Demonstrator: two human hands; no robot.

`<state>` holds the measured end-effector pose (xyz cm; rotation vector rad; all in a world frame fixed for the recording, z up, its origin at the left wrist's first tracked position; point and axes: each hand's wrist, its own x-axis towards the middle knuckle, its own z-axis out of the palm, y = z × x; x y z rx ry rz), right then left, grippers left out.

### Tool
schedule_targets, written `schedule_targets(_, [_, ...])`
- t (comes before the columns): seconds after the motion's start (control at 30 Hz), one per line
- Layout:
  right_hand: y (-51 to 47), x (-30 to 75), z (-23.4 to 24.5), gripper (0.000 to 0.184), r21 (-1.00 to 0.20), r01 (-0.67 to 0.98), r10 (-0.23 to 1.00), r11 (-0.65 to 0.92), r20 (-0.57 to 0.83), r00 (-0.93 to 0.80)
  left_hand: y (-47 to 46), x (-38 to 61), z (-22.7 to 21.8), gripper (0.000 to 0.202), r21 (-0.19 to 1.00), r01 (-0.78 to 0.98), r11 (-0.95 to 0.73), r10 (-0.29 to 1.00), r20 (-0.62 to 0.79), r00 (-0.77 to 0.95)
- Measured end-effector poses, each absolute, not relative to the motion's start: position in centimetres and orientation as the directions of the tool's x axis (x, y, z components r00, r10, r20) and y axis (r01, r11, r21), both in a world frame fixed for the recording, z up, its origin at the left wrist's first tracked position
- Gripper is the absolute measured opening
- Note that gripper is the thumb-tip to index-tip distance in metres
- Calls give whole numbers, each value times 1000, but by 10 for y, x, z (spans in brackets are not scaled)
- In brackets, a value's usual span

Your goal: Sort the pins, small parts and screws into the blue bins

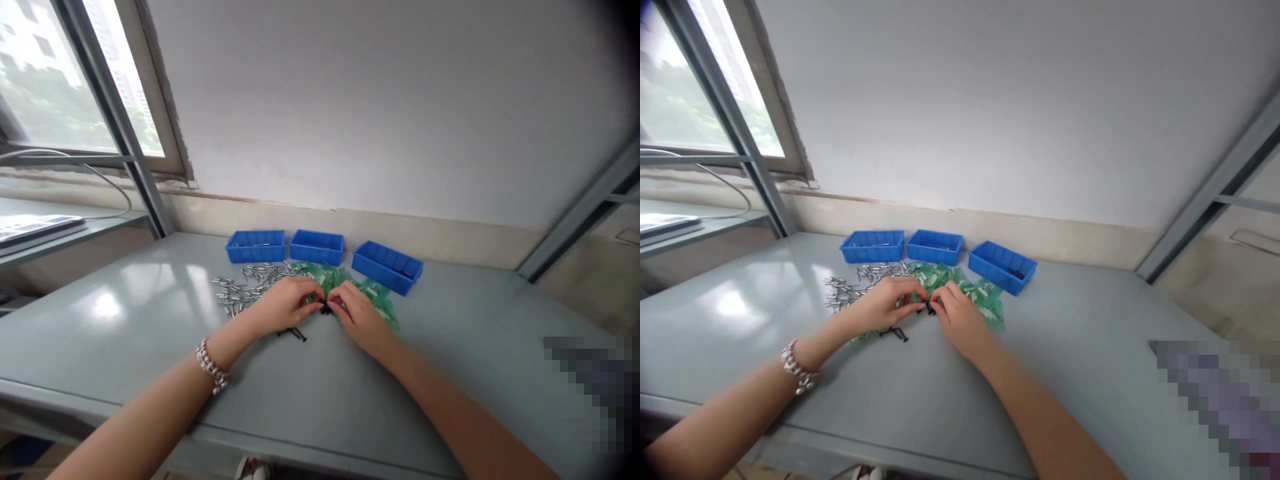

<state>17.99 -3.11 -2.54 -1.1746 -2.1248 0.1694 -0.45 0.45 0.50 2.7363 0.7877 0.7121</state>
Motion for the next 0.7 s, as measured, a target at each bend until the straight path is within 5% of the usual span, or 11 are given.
schedule_targets(0.33, [-31, 179, -24, 14, -459, 707, 822, 538, 469, -322, 4, -3, 2, 9, 328, 431, -841, 542, 497, 678])
schedule_targets(0.7, [-30, 181, -26, 12, -501, 690, 832, 522, 476, -285, 9, -5, -3, 14, 424, 470, -774, 631, 447, 635])
